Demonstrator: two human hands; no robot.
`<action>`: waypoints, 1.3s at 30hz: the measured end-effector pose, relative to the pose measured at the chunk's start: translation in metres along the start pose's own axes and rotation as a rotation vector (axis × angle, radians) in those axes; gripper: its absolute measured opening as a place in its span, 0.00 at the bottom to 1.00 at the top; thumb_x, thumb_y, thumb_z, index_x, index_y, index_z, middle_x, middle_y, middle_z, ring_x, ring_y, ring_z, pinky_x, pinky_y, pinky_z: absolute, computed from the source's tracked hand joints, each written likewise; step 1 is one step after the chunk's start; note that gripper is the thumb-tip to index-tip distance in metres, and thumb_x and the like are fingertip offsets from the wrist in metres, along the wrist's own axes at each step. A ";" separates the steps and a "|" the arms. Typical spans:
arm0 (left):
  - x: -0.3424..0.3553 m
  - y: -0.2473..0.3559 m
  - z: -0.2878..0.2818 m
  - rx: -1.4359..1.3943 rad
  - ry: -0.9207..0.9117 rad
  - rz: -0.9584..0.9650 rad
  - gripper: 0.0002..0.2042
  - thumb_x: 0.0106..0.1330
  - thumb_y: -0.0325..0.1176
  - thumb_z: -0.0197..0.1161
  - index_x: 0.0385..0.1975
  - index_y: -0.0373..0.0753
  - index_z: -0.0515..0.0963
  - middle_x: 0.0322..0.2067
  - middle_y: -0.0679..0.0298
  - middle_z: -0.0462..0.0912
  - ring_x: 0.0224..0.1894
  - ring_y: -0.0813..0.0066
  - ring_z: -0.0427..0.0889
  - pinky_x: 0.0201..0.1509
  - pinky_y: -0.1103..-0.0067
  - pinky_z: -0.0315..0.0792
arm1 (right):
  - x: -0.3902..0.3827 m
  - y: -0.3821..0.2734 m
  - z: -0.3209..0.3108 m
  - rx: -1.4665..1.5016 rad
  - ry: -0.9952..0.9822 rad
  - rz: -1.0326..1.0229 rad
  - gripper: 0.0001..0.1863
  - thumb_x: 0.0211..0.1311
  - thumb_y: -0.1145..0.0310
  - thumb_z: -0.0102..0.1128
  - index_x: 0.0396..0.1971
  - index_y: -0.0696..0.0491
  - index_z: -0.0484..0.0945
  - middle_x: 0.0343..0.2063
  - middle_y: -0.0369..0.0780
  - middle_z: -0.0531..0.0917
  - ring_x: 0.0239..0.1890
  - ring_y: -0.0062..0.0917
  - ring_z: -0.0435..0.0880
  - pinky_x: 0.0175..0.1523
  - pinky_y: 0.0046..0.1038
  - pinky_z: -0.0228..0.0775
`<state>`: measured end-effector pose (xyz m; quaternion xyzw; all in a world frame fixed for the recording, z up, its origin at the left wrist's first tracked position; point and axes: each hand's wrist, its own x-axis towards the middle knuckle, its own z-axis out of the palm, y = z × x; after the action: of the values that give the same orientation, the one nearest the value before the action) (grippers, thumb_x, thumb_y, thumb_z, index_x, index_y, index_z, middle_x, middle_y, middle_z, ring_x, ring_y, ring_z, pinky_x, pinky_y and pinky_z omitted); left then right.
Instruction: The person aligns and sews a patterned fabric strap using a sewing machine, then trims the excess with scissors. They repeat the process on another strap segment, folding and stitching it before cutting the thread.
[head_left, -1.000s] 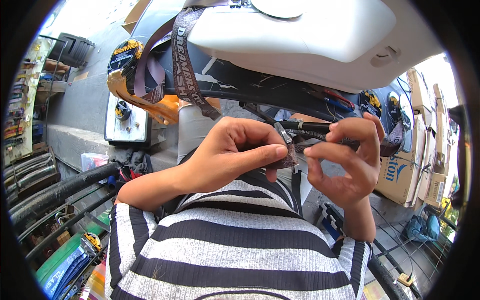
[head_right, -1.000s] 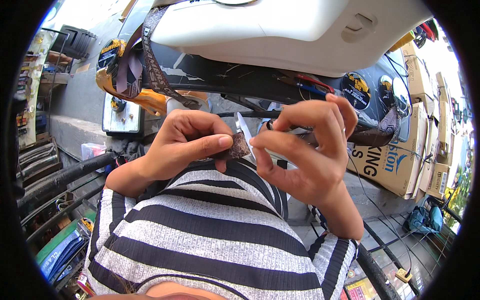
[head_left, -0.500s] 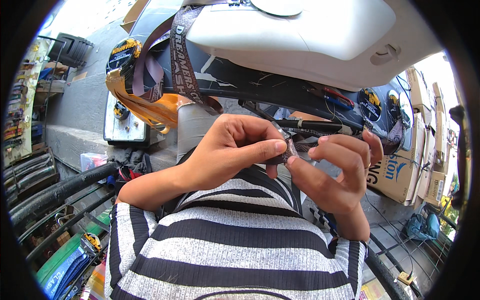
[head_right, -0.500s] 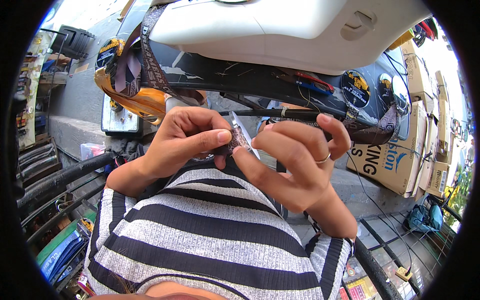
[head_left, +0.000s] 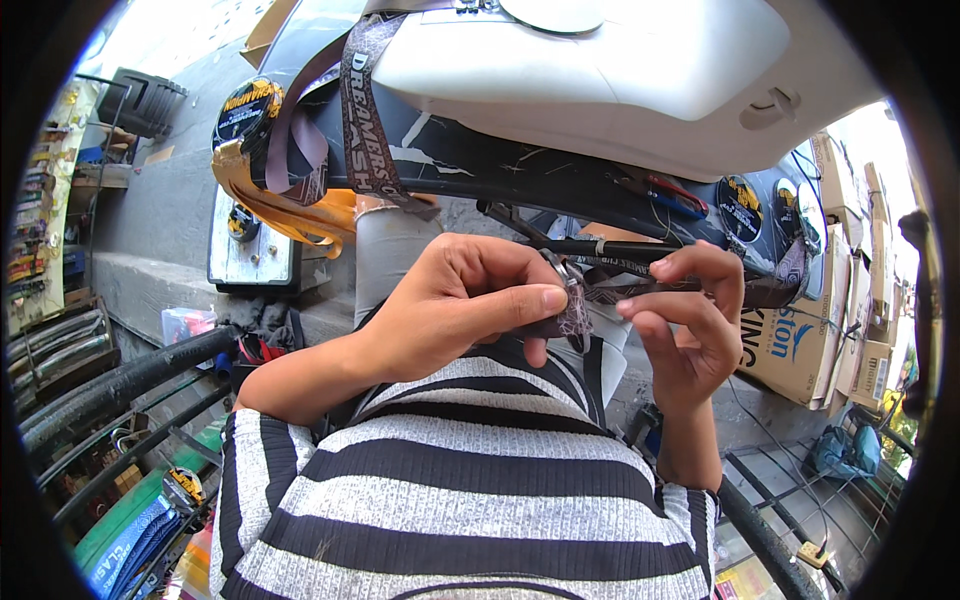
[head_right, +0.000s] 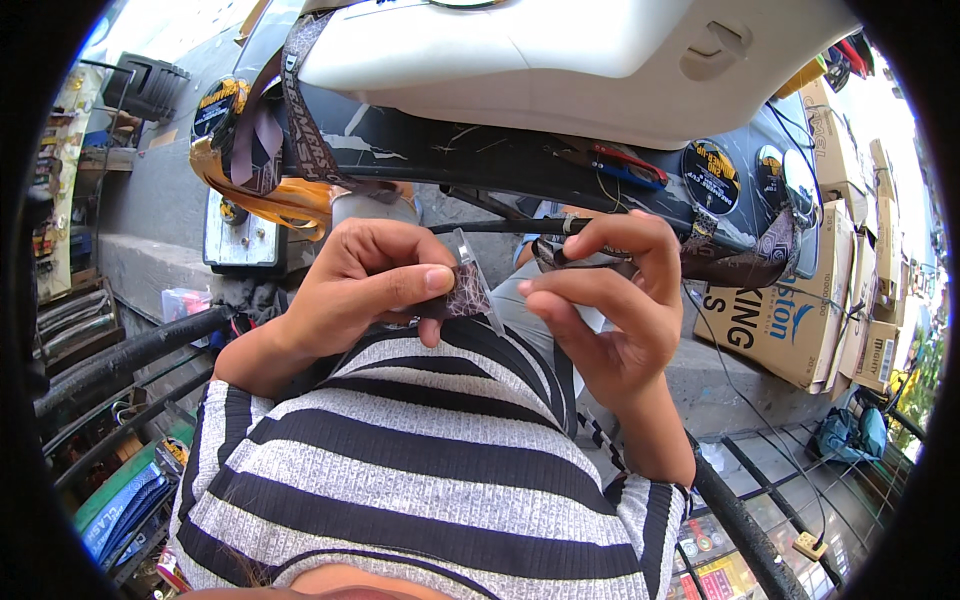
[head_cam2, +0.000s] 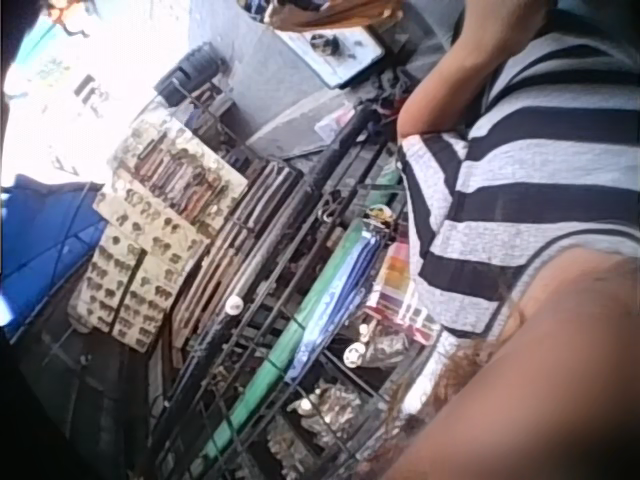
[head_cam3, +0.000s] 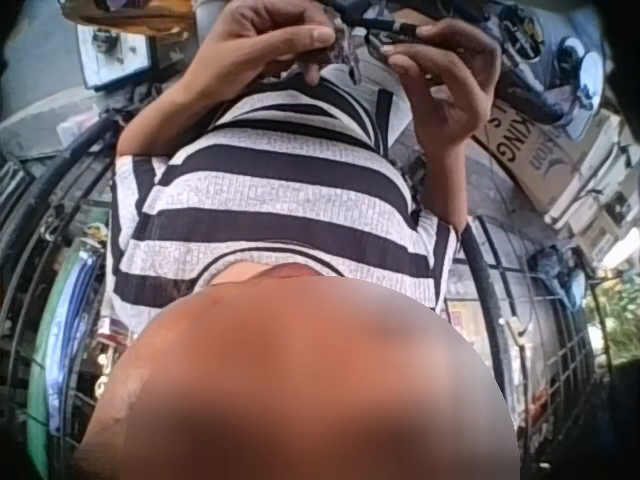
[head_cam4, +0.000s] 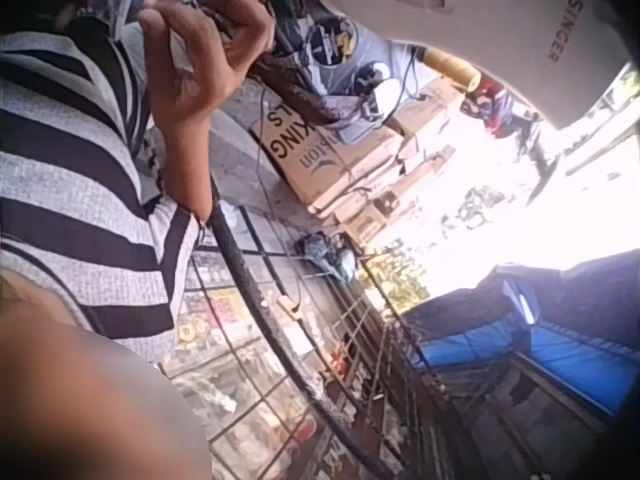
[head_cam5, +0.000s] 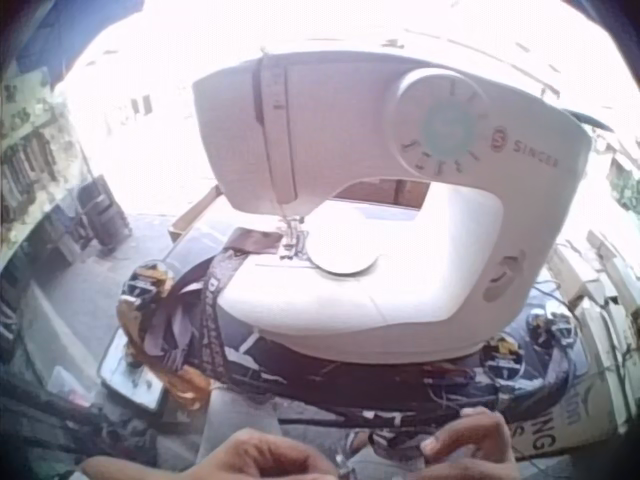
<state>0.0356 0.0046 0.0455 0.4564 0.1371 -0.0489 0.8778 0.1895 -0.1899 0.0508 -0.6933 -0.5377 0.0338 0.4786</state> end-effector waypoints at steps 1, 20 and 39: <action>0.000 0.000 0.001 -0.014 -0.014 0.007 0.09 0.71 0.31 0.62 0.35 0.28 0.80 0.31 0.58 0.84 0.29 0.79 0.84 0.31 0.86 0.78 | -0.001 0.001 0.004 0.180 -0.010 0.094 0.19 0.57 0.56 0.69 0.42 0.55 0.83 0.42 0.42 0.79 0.51 0.30 0.77 0.64 0.36 0.56; -0.028 0.025 0.001 0.931 -0.130 0.142 0.05 0.61 0.25 0.69 0.34 0.31 0.83 0.26 0.57 0.84 0.27 0.65 0.84 0.31 0.76 0.75 | 0.005 0.011 0.027 0.811 -0.579 0.594 0.14 0.39 0.70 0.82 0.29 0.54 0.89 0.27 0.36 0.85 0.36 0.19 0.79 0.45 0.21 0.68; -0.027 0.024 0.001 1.005 -0.173 0.297 0.06 0.62 0.29 0.67 0.34 0.35 0.80 0.26 0.57 0.82 0.28 0.58 0.82 0.30 0.69 0.75 | 0.008 -0.008 0.018 0.667 -0.493 0.519 0.11 0.42 0.72 0.79 0.29 0.54 0.89 0.28 0.37 0.87 0.33 0.20 0.82 0.40 0.23 0.71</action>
<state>0.0146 0.0165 0.0725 0.8297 -0.0421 -0.0213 0.5563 0.1768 -0.1728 0.0504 -0.5848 -0.4042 0.4855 0.5088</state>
